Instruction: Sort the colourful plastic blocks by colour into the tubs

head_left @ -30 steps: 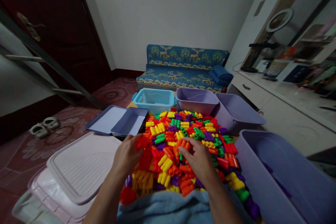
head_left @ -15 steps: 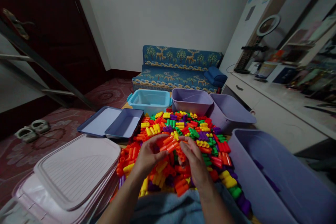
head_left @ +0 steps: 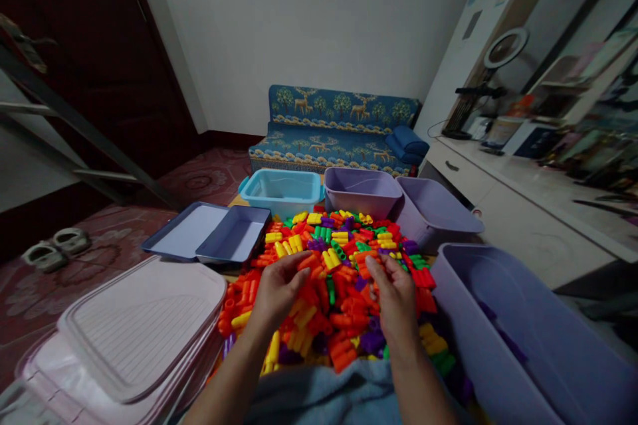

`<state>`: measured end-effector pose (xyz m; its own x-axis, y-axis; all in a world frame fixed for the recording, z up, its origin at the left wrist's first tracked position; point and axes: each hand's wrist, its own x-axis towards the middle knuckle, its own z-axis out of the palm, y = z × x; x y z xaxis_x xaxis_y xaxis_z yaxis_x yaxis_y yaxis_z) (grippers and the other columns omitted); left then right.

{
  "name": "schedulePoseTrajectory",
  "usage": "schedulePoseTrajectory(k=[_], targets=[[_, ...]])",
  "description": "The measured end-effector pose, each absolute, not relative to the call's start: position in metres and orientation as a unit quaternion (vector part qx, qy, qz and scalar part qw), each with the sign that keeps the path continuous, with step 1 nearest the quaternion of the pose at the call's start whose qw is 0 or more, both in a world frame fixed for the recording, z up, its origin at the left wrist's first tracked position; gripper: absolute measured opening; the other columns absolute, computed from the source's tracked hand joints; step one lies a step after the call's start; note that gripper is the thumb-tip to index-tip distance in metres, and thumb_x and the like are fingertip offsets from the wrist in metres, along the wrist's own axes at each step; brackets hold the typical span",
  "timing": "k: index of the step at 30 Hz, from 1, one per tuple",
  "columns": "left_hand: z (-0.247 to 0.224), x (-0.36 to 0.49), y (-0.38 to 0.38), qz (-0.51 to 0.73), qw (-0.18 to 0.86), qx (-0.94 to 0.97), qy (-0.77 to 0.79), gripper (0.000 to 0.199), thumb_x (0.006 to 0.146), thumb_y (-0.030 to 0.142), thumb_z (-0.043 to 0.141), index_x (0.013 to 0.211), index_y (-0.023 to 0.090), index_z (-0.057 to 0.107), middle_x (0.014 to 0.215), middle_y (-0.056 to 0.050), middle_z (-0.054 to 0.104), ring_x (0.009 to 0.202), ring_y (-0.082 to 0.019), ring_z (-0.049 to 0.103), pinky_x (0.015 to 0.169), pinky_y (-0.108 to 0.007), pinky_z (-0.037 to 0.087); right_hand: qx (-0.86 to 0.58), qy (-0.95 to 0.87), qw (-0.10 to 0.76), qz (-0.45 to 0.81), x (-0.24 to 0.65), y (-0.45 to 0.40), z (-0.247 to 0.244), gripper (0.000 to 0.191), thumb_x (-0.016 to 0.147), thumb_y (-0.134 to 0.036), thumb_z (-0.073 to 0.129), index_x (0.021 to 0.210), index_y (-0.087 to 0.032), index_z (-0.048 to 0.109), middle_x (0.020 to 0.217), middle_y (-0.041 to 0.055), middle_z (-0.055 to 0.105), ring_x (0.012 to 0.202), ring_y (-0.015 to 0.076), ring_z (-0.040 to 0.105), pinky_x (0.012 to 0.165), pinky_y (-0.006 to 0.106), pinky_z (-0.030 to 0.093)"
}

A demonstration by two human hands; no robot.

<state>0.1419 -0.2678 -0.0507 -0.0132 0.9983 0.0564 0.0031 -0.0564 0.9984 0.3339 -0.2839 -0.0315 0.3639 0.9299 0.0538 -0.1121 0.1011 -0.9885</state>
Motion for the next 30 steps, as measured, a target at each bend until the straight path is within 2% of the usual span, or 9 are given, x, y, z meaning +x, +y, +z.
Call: schedulePoseTrajectory(k=[4,7,9,13,17,23,28,30], targets=[[-0.055,0.143,-0.263,0.494,0.308,0.616,0.531,0.028,0.079,0.025,0.064,0.105,0.016,0.072,0.097,-0.009,0.075,0.086,-0.023,0.071,0.080,-0.035,0.056,-0.495,-0.333,0.639,0.485,0.326,-0.287,-0.025,0.037,0.074,-0.052,0.071,0.077,-0.018,0.058,0.055,-0.0058,0.057,0.039,0.0061,0.046,0.037,0.017,0.040],[-0.055,0.148,-0.263,0.508,0.225,0.670,0.492,0.033,0.083,0.016,0.056,0.113,0.019,0.068,0.114,-0.008,0.070,0.105,-0.023,0.066,0.092,-0.038,0.053,-0.483,-0.232,0.622,0.572,0.317,-0.291,-0.020,0.038,0.071,-0.051,0.074,0.079,-0.017,0.060,0.063,-0.0010,0.067,0.041,0.0060,0.051,0.036,0.015,0.041],[-0.053,0.151,-0.264,0.507,0.195,0.702,0.461,0.039,0.085,0.013,0.053,0.122,0.022,0.063,0.127,-0.008,0.063,0.119,-0.023,0.058,0.102,-0.041,0.047,-0.466,-0.157,0.615,0.617,0.315,-0.293,-0.018,0.034,0.069,-0.043,0.077,0.085,-0.016,0.062,0.071,0.0018,0.071,0.044,0.0057,0.054,0.037,0.013,0.042],[-0.054,0.154,-0.268,0.452,0.177,0.758,0.435,0.046,0.087,0.025,0.058,0.133,0.024,0.054,0.142,-0.011,0.050,0.131,-0.025,0.047,0.108,-0.045,0.041,-0.412,-0.055,0.621,0.665,0.317,-0.293,-0.020,0.031,0.069,-0.022,0.077,0.097,-0.018,0.064,0.084,0.0023,0.075,0.055,0.0094,0.065,0.043,0.016,0.050],[-0.059,0.155,-0.270,0.378,0.132,0.812,0.426,0.056,0.082,0.037,0.066,0.135,0.024,0.052,0.147,-0.014,0.042,0.138,-0.032,0.035,0.111,-0.056,0.033,-0.369,-0.037,0.619,0.693,0.318,-0.292,-0.022,0.022,0.074,-0.020,0.071,0.095,-0.018,0.066,0.091,0.0027,0.076,0.076,0.0135,0.072,0.055,0.019,0.056],[-0.060,0.154,-0.270,0.288,0.082,0.847,0.439,0.053,0.078,0.036,0.068,0.130,0.026,0.058,0.150,-0.013,0.038,0.142,-0.036,0.027,0.112,-0.060,0.027,-0.349,-0.133,0.710,0.596,0.348,-0.289,-0.014,0.010,0.079,-0.026,0.067,0.089,-0.024,0.067,0.096,0.0025,0.075,0.104,0.0180,0.068,0.076,0.027,0.061],[-0.059,0.155,-0.269,0.275,0.080,0.852,0.438,0.048,0.078,0.036,0.069,0.124,0.026,0.062,0.153,-0.011,0.035,0.144,-0.035,0.023,0.112,-0.060,0.025,-0.330,-0.126,0.823,0.446,0.399,-0.285,-0.002,0.007,0.084,-0.024,0.061,0.088,-0.025,0.067,0.095,-0.0003,0.073,0.104,0.0115,0.067,0.085,0.022,0.058],[-0.058,0.155,-0.270,0.275,0.081,0.852,0.438,0.046,0.078,0.035,0.069,0.122,0.025,0.063,0.153,-0.011,0.035,0.144,-0.035,0.022,0.113,-0.060,0.025,-0.314,-0.089,0.859,0.396,0.417,-0.285,0.005,0.012,0.087,-0.020,0.055,0.086,-0.024,0.066,0.094,0.0004,0.072,0.102,0.0098,0.067,0.087,0.020,0.056]])
